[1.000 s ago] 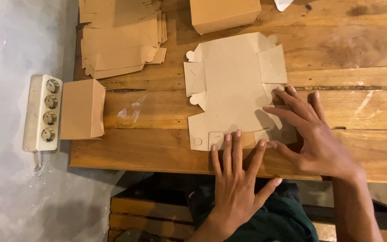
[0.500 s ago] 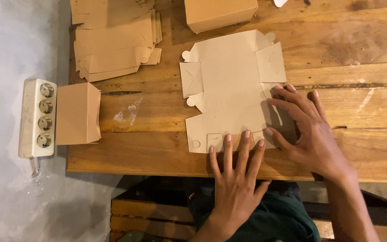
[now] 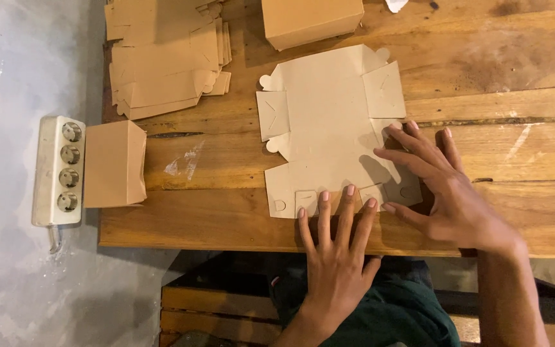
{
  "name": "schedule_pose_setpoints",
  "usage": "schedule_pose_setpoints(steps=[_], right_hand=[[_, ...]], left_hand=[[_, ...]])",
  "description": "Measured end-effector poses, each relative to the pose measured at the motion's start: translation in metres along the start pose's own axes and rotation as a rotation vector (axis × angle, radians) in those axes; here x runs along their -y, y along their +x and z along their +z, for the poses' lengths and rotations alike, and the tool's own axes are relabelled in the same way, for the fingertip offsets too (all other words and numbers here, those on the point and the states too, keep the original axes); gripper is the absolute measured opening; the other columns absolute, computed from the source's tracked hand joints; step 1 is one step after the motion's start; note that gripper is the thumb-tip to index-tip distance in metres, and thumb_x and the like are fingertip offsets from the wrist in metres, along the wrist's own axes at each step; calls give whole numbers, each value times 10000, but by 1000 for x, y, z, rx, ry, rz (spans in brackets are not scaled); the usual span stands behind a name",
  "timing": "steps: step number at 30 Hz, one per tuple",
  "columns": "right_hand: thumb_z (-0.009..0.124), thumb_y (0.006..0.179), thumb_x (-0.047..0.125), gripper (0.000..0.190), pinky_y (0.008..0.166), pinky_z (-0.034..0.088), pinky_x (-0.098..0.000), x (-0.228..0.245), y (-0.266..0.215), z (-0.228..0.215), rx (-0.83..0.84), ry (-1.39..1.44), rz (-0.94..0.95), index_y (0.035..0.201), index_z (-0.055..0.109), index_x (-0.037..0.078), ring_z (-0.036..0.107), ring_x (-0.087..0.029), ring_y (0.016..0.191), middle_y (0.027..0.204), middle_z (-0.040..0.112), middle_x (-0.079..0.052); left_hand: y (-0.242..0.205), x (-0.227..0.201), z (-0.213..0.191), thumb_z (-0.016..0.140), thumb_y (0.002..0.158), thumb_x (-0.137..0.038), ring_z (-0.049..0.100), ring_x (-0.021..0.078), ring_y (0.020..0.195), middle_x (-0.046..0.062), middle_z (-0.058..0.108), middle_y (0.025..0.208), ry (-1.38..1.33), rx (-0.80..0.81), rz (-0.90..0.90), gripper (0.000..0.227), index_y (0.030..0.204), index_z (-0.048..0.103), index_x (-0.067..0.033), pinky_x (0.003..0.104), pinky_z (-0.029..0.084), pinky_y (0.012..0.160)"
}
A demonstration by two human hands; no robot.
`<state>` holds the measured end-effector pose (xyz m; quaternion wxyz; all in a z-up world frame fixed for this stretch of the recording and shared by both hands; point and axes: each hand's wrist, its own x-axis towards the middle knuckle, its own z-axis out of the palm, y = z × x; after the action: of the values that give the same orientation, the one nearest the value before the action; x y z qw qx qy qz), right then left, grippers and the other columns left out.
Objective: The person assembles a small cardboard box by folding and tucking flaps, then places it on a stack. They continue folding additional flat cardboard pieces into boxes, aligning edges and creasing folds on a wooden table.
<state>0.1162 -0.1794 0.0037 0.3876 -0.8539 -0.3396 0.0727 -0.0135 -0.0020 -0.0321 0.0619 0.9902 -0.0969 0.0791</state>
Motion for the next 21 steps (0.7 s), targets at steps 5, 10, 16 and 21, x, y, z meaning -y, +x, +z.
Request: schedule_pose_setpoints(steps=[5,10,16,21], right_hand=[[750,835,227,727,1289,-25,-565,3,1,0,1,-3,28,1503,476,137,184,-324,1606,1669,355,-129],[735,860,226,650,1299,25,-562,8,2,7,-83,-23,56,1460,519,102,276,-316,1581,1617,439,-145],[695,920,264,530,1278,127,-546,14,6,18,-205,-66,149,1398,580,64,390,-312,1529,1524,545,-140],[673,936,275,509,1272,134,-523,12,5,19,-218,-81,180,1396,590,74,392,-298,1527,1514,559,-139]], left_hand=[[0,0,1,904,725,-562,243,437,1554,119,270,1704,-33,-8,-3,1089,1614,373,-227,701,189,1199],[-1,0,4,916,717,-613,220,436,1565,114,253,1713,-9,3,-3,1147,1628,332,-232,703,180,1203],[-1,0,2,895,729,-637,221,435,1567,115,247,1716,17,14,4,1153,1636,310,-231,696,185,1208],[-1,0,2,900,722,-623,218,434,1568,109,250,1718,-5,22,5,1160,1636,304,-228,700,176,1207]])
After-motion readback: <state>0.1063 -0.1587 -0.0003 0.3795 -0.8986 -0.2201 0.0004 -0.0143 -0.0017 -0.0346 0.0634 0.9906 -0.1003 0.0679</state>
